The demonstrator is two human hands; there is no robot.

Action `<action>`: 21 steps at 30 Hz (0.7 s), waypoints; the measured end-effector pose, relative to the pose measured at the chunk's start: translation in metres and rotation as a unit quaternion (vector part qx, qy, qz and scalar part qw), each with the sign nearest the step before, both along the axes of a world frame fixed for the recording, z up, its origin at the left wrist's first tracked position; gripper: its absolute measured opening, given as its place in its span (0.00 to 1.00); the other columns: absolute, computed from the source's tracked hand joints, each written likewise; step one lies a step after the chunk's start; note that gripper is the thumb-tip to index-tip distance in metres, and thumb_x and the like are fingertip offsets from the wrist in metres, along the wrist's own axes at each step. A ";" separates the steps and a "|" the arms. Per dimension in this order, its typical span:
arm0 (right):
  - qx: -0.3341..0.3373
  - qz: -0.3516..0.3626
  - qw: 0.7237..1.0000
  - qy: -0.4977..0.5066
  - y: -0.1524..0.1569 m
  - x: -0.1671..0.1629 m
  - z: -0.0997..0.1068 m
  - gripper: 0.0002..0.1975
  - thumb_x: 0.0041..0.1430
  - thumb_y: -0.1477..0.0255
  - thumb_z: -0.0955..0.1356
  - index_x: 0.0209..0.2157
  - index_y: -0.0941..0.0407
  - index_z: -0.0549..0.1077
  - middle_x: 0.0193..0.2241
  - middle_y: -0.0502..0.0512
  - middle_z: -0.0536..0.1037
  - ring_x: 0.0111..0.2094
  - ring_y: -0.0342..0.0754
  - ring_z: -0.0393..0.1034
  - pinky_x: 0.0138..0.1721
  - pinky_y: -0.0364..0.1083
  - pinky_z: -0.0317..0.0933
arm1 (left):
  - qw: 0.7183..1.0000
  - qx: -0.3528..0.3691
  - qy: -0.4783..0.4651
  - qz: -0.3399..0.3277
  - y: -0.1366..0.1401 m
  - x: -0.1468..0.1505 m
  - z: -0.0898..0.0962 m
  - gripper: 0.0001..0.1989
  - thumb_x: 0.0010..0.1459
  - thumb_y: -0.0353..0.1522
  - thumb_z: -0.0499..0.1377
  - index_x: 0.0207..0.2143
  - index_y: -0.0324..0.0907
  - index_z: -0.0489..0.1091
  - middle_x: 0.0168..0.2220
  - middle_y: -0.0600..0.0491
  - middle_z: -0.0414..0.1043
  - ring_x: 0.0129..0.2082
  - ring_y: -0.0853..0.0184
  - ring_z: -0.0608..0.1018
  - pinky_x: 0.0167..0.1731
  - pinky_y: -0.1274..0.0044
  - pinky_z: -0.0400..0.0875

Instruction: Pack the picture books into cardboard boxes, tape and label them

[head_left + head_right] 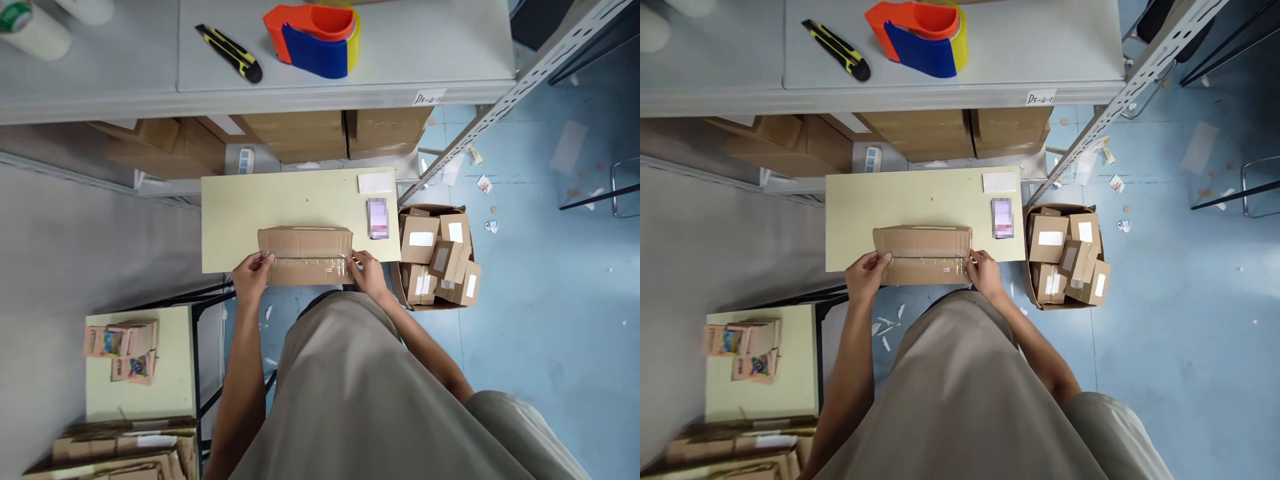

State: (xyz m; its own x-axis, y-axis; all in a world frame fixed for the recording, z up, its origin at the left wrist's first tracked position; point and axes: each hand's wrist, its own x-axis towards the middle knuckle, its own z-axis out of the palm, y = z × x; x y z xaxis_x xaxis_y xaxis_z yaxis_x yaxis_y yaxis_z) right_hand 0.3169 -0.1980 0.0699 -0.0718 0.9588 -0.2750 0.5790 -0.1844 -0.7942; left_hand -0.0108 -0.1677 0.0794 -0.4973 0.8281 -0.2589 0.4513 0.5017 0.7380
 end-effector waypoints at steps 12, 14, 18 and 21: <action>0.038 -0.151 0.985 -0.068 -0.154 0.085 0.053 0.22 0.74 0.58 0.65 0.55 0.56 0.83 0.46 0.63 0.84 0.41 0.55 0.82 0.47 0.51 0.73 | 0.978 -0.042 -0.189 -0.083 -0.125 0.074 -0.003 0.31 0.49 0.56 0.72 0.44 0.40 0.82 0.43 0.44 0.87 0.45 0.54 0.87 0.49 0.66 0.82; 0.028 -0.196 0.976 -0.090 -0.175 0.112 0.055 0.23 0.72 0.58 0.65 0.53 0.57 0.83 0.46 0.64 0.84 0.40 0.56 0.81 0.45 0.51 0.73 | 0.961 -0.067 -0.234 -0.128 -0.138 0.105 -0.002 0.31 0.48 0.57 0.73 0.42 0.40 0.82 0.41 0.44 0.87 0.43 0.54 0.87 0.46 0.66 0.83; -0.011 -0.261 0.958 -0.118 -0.214 0.170 0.049 0.19 0.68 0.60 0.64 0.46 0.56 0.82 0.43 0.64 0.84 0.39 0.56 0.79 0.43 0.50 0.69 | 0.921 -0.114 -0.299 -0.222 -0.157 0.167 -0.001 0.31 0.46 0.58 0.74 0.39 0.41 0.81 0.40 0.44 0.87 0.39 0.55 0.86 0.43 0.65 0.83; -0.046 -0.299 0.939 -0.162 -0.239 0.213 0.039 0.15 0.66 0.63 0.63 0.37 0.55 0.79 0.37 0.62 0.83 0.36 0.54 0.74 0.40 0.48 0.64 | 0.878 -0.159 -0.350 -0.283 -0.163 0.214 -0.006 0.31 0.46 0.56 0.76 0.41 0.41 0.82 0.40 0.44 0.87 0.40 0.56 0.86 0.45 0.64 0.83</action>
State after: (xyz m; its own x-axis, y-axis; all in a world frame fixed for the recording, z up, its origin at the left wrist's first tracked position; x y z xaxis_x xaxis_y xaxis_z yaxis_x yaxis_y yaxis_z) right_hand 0.5298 -0.4370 0.1089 0.5739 0.7720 -0.2732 0.5585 -0.6129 -0.5589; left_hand 0.2029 -0.3310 0.0737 0.3450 0.7212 -0.6007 0.1861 0.5747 0.7969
